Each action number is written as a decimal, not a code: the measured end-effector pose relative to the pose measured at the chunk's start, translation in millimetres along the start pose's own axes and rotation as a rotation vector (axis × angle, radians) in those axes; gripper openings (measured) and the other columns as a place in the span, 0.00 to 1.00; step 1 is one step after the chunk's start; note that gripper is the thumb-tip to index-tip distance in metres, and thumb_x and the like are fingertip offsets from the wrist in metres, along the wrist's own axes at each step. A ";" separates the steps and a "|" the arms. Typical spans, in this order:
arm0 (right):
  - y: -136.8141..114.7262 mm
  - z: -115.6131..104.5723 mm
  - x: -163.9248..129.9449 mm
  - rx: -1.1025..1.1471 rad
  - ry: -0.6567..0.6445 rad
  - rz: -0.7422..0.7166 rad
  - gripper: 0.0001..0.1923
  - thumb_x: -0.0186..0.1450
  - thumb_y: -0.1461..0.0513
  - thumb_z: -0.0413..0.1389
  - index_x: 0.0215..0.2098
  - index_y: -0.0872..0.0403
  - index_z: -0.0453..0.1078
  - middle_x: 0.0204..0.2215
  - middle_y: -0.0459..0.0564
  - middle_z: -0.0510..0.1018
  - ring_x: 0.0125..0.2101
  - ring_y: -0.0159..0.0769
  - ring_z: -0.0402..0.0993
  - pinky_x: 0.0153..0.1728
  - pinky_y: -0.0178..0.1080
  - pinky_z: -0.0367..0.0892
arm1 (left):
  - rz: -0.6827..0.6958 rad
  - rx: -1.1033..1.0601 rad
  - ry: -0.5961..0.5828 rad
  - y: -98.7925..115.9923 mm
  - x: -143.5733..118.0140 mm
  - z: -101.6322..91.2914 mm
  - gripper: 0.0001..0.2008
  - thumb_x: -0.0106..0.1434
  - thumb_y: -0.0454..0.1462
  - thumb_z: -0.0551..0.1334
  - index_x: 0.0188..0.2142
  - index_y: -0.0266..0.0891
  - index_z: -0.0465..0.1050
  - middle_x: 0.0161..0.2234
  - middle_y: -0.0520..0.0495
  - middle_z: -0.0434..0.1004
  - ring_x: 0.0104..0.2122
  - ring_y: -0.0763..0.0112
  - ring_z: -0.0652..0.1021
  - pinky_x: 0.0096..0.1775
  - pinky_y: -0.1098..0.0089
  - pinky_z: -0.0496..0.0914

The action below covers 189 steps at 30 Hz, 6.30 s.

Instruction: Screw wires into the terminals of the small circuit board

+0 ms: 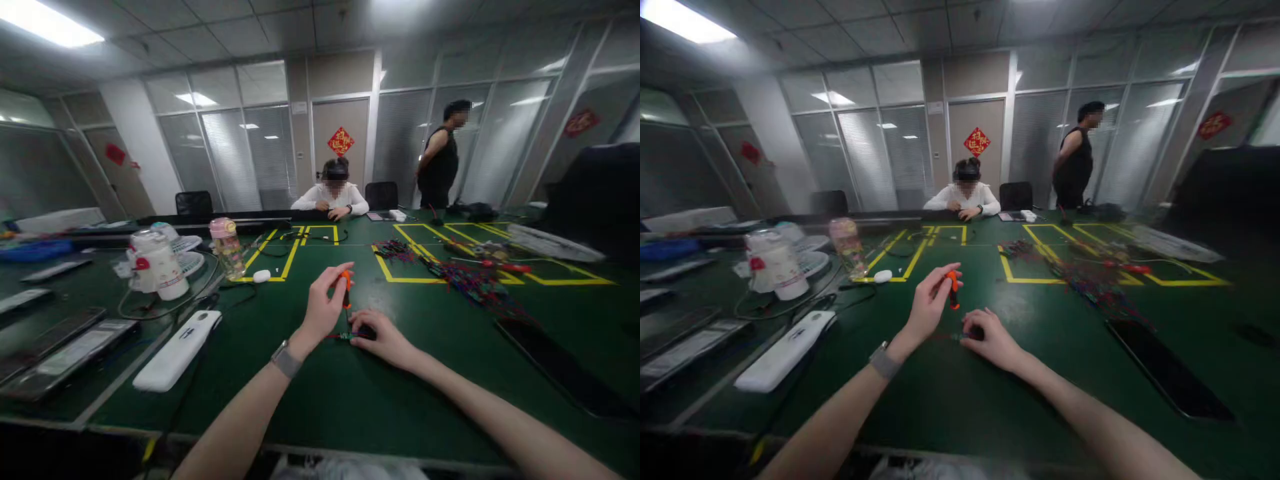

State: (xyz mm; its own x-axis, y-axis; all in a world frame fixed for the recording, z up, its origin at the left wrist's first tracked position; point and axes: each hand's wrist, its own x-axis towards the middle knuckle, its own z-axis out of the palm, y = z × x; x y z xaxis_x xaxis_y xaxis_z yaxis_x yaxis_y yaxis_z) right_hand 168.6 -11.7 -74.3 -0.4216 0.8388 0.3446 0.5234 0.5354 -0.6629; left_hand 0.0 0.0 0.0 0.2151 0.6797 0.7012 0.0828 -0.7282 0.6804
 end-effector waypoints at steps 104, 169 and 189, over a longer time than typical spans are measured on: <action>-6.3 -6.8 -1.6 -0.032 -0.052 -0.007 0.04 0.57 0.64 0.59 0.33 0.53 0.72 0.45 0.53 0.75 0.50 0.44 0.70 0.61 0.58 0.44 | -0.037 -0.083 -0.152 12.3 5.1 -8.1 0.16 0.67 0.34 0.55 0.52 0.39 0.71 0.44 0.43 0.75 0.44 0.67 0.76 0.45 0.68 0.70; -1.1 -4.7 -1.4 -0.046 -0.055 -0.019 0.04 0.59 0.61 0.59 0.34 0.52 0.71 0.45 0.52 0.75 0.50 0.44 0.69 0.61 0.57 0.45 | 0.032 0.036 -0.047 7.8 -2.6 1.3 0.15 0.69 0.35 0.52 0.53 0.41 0.69 0.43 0.45 0.74 0.36 0.71 0.77 0.40 0.69 0.71; 3.1 -4.4 -1.9 -0.051 -0.059 -0.035 0.05 0.60 0.61 0.59 0.34 0.52 0.71 0.45 0.51 0.75 0.50 0.44 0.69 0.61 0.57 0.46 | 0.064 0.142 -0.003 13.0 0.4 -1.5 0.08 0.63 0.37 0.61 0.41 0.40 0.76 0.34 0.48 0.71 0.33 0.72 0.73 0.37 0.71 0.69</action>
State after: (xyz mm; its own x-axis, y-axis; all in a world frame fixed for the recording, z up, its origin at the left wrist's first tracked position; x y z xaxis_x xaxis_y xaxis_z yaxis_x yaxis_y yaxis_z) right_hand 174.2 -11.1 -74.1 -0.4827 0.8129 0.3260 0.5440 0.5700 -0.6158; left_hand -0.3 -9.1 9.4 0.2273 0.6313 0.7415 0.2059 -0.7754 0.5970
